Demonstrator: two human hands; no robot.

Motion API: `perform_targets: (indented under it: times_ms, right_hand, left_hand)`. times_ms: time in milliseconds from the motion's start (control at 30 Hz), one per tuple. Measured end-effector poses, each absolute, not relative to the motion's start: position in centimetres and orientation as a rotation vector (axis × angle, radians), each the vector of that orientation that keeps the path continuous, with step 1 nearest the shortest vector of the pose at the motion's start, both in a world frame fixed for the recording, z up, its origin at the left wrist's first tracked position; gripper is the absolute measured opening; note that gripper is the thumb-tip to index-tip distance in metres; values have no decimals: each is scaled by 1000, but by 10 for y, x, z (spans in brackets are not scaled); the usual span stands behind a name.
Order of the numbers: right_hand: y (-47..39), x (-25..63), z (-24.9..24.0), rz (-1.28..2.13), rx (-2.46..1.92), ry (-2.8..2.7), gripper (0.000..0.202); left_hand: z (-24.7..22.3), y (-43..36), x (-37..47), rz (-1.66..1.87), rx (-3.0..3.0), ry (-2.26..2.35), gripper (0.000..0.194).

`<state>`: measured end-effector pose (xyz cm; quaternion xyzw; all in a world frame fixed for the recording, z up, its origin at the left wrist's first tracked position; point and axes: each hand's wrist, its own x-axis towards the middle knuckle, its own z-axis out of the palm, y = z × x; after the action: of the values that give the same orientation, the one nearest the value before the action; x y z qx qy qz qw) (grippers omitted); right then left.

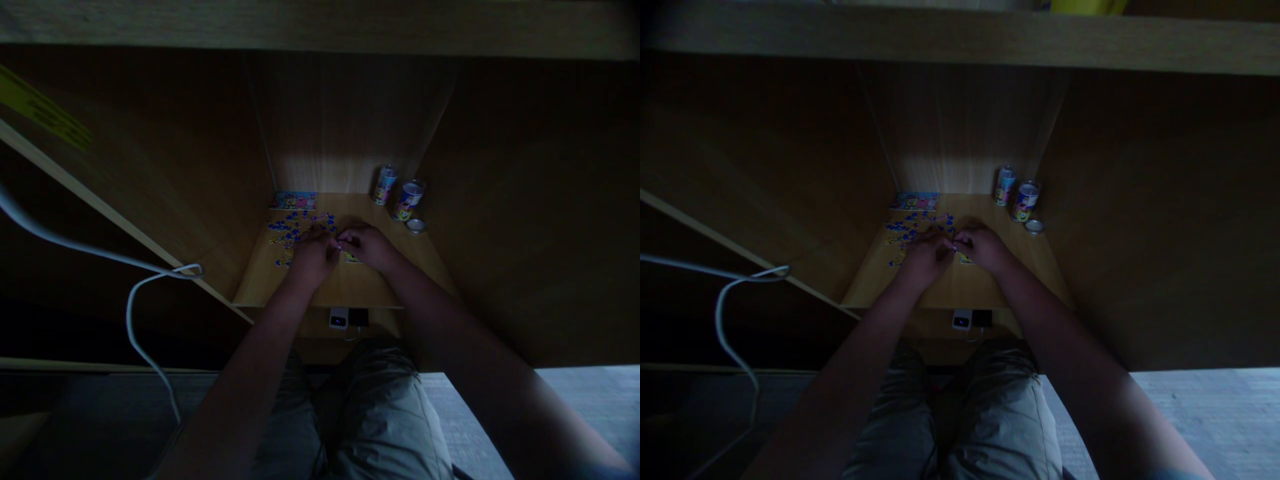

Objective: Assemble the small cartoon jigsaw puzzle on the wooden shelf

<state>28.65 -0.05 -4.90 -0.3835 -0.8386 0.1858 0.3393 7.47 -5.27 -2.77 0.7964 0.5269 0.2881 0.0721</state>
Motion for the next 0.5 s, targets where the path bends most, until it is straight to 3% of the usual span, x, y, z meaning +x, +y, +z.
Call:
perform_targets:
  times_ms: [333, 500]
  right_hand:
    - [0, 310, -48, 342, -1175, -2002, 19]
    - [-6, 314, -46, 511, -1171, -2136, 14]
  left_hand:
    - [-27, -55, 75, 843, 2484, 1547, 9]
    - [-26, -55, 76, 828, 2485, 1569, 15]
